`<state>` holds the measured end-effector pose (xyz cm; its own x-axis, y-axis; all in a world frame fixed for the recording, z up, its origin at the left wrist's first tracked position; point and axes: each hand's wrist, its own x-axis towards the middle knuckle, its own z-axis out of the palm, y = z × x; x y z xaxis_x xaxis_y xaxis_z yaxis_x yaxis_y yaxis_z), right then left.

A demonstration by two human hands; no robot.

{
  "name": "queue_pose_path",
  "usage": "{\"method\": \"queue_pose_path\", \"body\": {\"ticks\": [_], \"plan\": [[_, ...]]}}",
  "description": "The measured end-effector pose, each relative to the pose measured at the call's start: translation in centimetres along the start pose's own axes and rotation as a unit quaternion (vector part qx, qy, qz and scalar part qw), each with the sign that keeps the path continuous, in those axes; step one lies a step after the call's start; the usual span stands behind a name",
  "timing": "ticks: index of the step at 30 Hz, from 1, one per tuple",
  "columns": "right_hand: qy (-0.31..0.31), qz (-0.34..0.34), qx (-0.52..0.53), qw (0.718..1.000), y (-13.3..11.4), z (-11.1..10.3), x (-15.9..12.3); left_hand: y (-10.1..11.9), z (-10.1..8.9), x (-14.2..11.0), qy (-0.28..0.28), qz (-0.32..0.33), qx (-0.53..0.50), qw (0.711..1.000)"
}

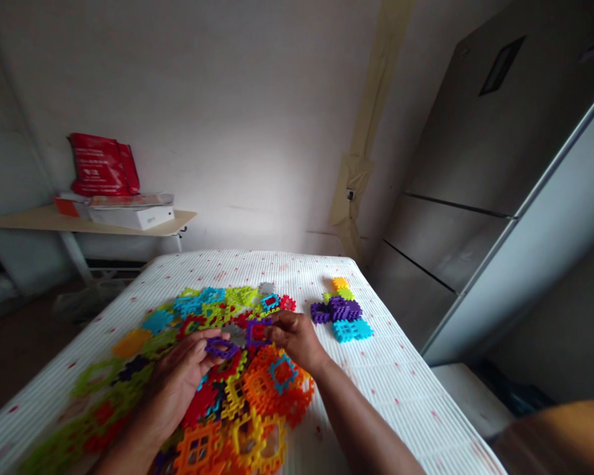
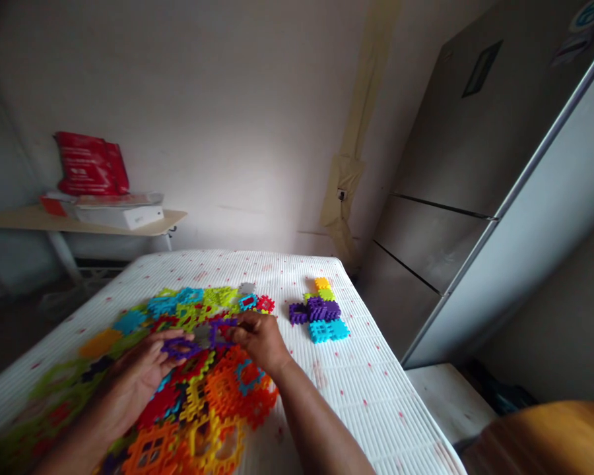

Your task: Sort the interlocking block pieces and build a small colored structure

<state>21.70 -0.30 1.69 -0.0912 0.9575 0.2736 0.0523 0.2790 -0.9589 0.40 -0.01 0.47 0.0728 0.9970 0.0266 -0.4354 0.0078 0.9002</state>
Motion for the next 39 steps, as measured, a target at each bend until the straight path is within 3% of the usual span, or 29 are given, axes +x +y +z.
{"method": "queue_pose_path", "body": {"ticks": [4,8,13,18,23,25,27,30,35,39], "plan": [[0.024,0.076,0.019,0.997,1.1,-2.3,0.7,-0.4,-0.1,0.0,-0.004,0.007,0.001,1.000],[-0.005,0.086,0.044,0.995,1.6,-2.8,0.8,-0.6,-0.2,-0.1,-0.012,0.005,0.021,1.000],[-0.038,0.052,0.055,0.996,0.8,-1.3,0.3,-0.6,0.0,-0.7,-0.016,-0.014,0.084,0.996],[-0.074,0.016,0.037,0.996,-0.1,0.5,-0.3,-0.8,-0.1,-0.8,-0.042,0.012,0.138,0.990],[-0.116,-0.050,-0.028,0.992,-0.1,1.7,-1.1,-1.3,-0.6,-0.5,-0.047,0.022,0.162,0.985],[-0.097,-0.066,-0.097,0.988,-0.2,2.0,-1.3,-1.3,-0.6,-0.5,-0.042,0.025,0.183,0.982],[-0.033,-0.089,-0.198,0.976,-0.6,2.3,-1.5,-1.4,-0.5,-0.4,-0.027,0.036,0.196,0.980],[0.035,-0.138,-0.325,0.935,-1.4,2.7,-1.8,-1.4,-0.4,-0.4,0.009,0.054,0.189,0.981],[-0.004,-0.186,-0.423,0.887,-2.4,3.7,-2.4,-1.4,-0.2,-0.5,0.072,0.070,0.172,0.980],[-0.022,-0.169,-0.485,0.858,-2.4,4.5,-2.5,-1.5,-0.2,-0.4,0.060,0.079,0.195,0.976]]}}
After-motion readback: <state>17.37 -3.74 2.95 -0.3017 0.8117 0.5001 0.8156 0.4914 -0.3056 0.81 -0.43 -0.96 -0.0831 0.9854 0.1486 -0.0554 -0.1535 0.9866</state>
